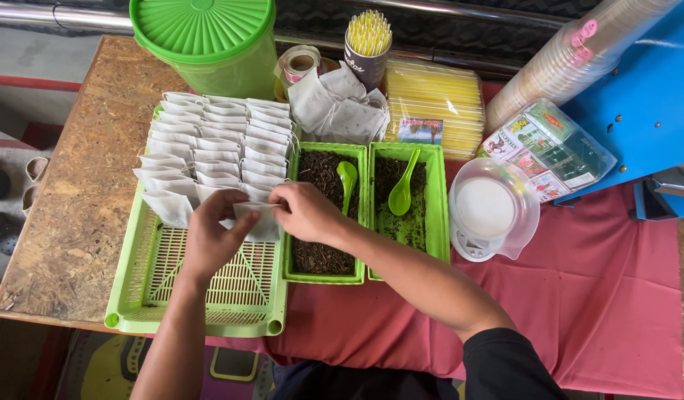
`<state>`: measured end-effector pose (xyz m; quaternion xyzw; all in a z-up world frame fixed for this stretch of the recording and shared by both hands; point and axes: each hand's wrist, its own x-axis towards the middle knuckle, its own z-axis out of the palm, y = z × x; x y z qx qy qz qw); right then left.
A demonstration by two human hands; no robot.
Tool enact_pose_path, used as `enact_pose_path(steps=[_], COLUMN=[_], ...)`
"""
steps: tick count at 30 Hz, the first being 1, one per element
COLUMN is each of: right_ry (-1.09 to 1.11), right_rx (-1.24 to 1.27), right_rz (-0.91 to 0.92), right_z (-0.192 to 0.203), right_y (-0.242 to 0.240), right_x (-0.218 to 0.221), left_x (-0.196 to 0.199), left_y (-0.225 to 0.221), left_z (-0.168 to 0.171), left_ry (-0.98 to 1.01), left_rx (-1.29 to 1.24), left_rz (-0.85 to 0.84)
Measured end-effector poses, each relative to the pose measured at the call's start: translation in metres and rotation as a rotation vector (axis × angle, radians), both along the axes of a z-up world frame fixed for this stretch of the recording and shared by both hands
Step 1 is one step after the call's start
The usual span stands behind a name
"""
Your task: Filling small tea filter bags with tea leaves using a spoon
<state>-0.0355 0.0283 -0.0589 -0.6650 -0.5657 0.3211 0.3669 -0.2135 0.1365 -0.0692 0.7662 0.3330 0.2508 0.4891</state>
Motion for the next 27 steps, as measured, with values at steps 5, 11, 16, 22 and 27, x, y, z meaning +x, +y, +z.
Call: enact_pose_path(steps=[5,11,16,22,27], right_ry=[0.030,0.048,0.010,-0.009,0.007], right_rx=[0.005,-0.022,0.018,-0.004,0.013], right_rz=[-0.019,0.010,0.029,0.035,0.042], right_z=[0.007,0.002,0.008,0.019,0.036], right_y=[0.003,0.000,0.000,-0.002,-0.008], right_x=[0.007,0.000,0.000,-0.006,-0.011], left_x=[0.003,0.004,0.005,0.007,0.006], left_y=[0.003,0.003,0.003,0.005,-0.001], left_z=[-0.010,-0.011,-0.015,-0.017,0.005], left_ry=[0.094,0.106,0.121,0.154,0.010], left_rx=[0.077,0.154,0.191,0.241,0.257], left_rz=[0.002,-0.010,-0.023,0.025,0.058])
